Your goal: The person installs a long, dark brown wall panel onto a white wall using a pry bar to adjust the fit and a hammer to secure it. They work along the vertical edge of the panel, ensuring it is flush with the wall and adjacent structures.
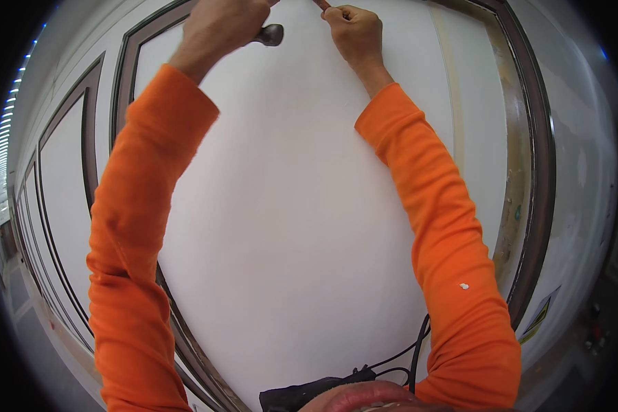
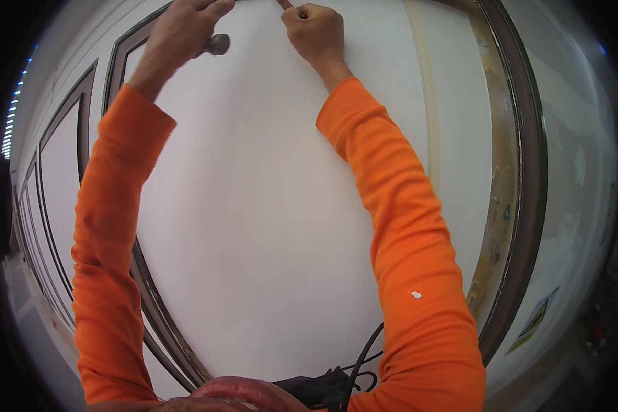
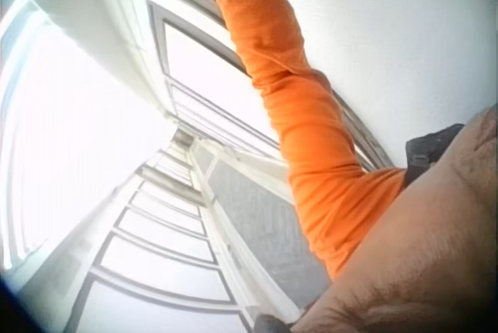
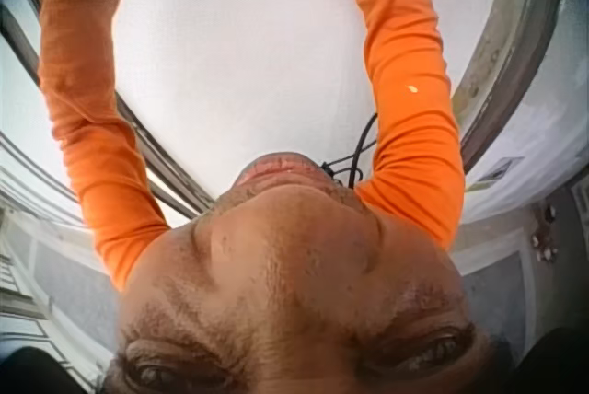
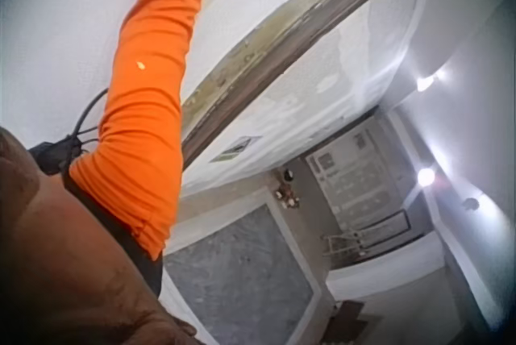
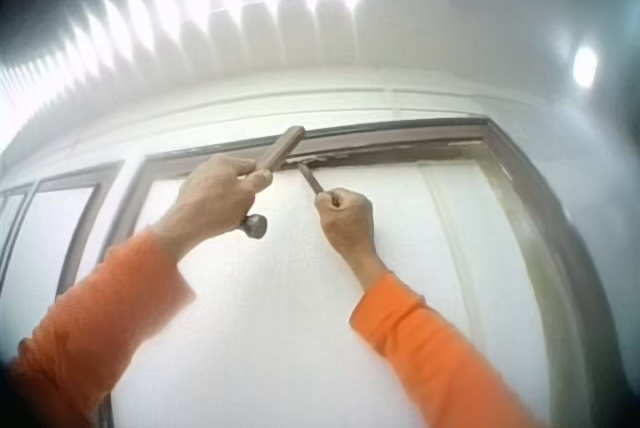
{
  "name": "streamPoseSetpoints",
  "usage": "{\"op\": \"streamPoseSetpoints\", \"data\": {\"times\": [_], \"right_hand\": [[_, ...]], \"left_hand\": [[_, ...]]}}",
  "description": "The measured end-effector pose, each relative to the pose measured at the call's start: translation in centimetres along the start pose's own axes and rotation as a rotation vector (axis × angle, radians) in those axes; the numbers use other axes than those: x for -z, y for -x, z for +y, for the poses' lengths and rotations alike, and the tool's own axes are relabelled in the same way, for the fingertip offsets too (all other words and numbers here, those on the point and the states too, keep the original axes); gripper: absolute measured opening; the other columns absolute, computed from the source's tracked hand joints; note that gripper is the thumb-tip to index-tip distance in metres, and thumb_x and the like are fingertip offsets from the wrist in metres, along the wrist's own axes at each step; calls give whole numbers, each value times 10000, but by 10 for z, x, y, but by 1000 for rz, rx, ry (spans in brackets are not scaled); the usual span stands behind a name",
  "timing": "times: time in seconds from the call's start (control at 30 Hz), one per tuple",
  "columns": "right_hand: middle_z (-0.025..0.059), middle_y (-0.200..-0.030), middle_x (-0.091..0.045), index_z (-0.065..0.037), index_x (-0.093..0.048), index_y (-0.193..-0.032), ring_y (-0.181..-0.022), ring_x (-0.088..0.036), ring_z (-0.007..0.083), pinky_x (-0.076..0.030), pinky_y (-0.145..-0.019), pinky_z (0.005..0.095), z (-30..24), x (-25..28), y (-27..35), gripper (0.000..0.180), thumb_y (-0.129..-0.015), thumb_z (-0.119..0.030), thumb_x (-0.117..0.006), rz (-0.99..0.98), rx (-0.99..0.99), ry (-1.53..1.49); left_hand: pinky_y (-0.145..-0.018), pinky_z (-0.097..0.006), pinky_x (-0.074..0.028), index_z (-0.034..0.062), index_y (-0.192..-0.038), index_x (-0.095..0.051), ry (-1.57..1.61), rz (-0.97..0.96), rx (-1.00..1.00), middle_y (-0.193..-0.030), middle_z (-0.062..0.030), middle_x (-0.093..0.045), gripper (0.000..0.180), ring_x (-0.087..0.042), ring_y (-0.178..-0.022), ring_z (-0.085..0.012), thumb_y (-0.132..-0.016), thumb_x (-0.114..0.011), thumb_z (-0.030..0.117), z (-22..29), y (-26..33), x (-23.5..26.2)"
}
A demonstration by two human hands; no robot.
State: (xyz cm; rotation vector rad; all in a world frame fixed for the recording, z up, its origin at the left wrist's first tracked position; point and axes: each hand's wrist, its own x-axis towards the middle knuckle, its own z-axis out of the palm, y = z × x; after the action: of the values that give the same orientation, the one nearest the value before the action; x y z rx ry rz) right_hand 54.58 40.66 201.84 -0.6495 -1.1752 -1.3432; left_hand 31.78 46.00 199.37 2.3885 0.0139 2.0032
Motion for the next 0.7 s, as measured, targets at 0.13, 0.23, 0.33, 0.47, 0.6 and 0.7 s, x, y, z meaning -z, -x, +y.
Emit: {"op": "streamPoseSetpoints", "data": {"times": [0.13,0.23,0.33,0.47,0.6,0.7], "right_hand": [[114,-549,-542,4,-599,-663,-494,-498,162,-392,-490,369,10,2,-5,374,-912,-273,-634,-23,46,28],[58,-570,-590,-26,-614,-663,-483,-495,143,-388,-471,327,-2,8,-11,432,-957,-342,-611,-167,-418,-545],[18,-624,-630,-39,-667,-730,-481,-510,124,-395,-452,282,-15,30,-27,474,-982,-433,-589,-245,-411,-566],[31,-638,-575,-10,-680,-784,-503,-505,117,-402,-478,292,-31,26,-29,368,-912,-348,-612,-325,-486,-465],[56,-651,-616,-9,-664,-748,-529,-561,142,-436,-494,303,-35,30,-21,390,-895,-369,-626,-322,-578,-343],[72,-619,-630,-2,-642,-699,-513,-597,181,-465,-520,309,-42,27,-19,449,-883,-411,-610,-281,-555,-255]], "left_hand": [[-359,-315,-313,74,-690,-670,170,-268,218,-538,-10,-549,403,-465,-396,-130,-978,-585,342,37,-5,6],[-466,-294,-404,99,-688,-655,65,-138,36,-566,-18,-565,416,-527,-490,-147,-997,-541,354,37,-8,-32],[-726,-396,-514,69,-1114,-718,-263,23,-42,-707,-50,-638,417,-659,-739,-244,-998,-473,385,48,-7,-64],[-723,-432,-544,74,-954,-757,-214,184,-263,-765,-114,-719,370,-703,-783,-296,-928,-488,327,26,-7,-72],[-730,-411,-553,35,-1067,-702,133,-17,-71,-943,-157,-709,385,-699,-804,-295,-936,-504,338,5,-20,-56],[-800,-409,-566,-24,-1264,-584,853,-128,373,-1112,-196,-670,514,-693,-881,-258,-986,-511,401,-9,-34,-59]]}}
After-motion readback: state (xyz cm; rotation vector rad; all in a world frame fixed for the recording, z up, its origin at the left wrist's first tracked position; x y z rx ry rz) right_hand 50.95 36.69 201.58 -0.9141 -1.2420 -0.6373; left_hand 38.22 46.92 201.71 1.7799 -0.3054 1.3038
